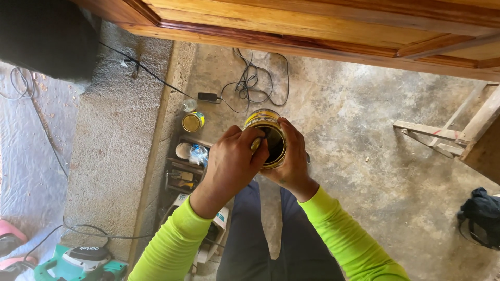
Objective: Applying stain or varnish to a wooden cabinet door using a paintbrush.
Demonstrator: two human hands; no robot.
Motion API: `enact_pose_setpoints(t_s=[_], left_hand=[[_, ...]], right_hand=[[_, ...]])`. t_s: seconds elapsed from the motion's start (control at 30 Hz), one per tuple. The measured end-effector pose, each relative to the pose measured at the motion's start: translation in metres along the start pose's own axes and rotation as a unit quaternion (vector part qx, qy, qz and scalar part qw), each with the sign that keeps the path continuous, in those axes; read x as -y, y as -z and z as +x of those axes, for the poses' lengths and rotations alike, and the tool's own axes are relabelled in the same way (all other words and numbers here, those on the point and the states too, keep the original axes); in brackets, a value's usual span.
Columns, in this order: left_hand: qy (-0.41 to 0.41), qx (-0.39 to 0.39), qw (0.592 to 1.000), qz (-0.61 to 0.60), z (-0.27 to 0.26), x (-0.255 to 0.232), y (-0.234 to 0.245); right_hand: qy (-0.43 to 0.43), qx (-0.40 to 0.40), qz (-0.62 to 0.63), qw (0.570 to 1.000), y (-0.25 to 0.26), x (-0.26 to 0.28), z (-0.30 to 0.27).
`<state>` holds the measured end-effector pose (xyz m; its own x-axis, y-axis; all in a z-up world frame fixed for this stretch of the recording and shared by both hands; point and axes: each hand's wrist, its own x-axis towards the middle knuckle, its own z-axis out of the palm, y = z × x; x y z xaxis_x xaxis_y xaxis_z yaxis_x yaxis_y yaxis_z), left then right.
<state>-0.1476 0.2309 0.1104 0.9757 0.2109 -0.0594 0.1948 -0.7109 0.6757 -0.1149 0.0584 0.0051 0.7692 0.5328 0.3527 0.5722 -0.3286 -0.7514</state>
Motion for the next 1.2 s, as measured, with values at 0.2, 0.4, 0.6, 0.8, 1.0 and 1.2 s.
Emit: enact_pose_setpoints(t_s=[0.2, 0.4, 0.6, 0.8, 1.0, 1.2], left_hand=[[0.003, -0.004, 1.0, -0.005, -0.001, 0.007, -0.006], [-0.02, -0.02, 0.999, -0.028, -0.003, 0.007, -0.005], [-0.029, -0.034, 0.998, -0.05, -0.008, 0.011, -0.005], [-0.05, -0.061, 0.991, -0.108, -0.024, 0.013, 0.008], [-0.129, -0.093, 0.972, -0.174, -0.044, 0.016, 0.035], [-0.049, -0.165, 0.953, -0.251, -0.067, 0.032, 0.026]], right_hand=[[0.01, -0.003, -0.014, 1.0, 0.001, 0.0, 0.001], [0.011, 0.0, -0.016, 1.0, 0.003, 0.0, 0.003], [-0.003, -0.002, -0.016, 1.0, 0.005, 0.004, 0.005], [0.0, 0.002, -0.024, 1.0, 0.006, 0.003, 0.005], [-0.015, 0.012, -0.018, 1.0, 0.005, 0.008, 0.012], [-0.087, 0.043, -0.02, 0.995, 0.0, 0.009, 0.015]])
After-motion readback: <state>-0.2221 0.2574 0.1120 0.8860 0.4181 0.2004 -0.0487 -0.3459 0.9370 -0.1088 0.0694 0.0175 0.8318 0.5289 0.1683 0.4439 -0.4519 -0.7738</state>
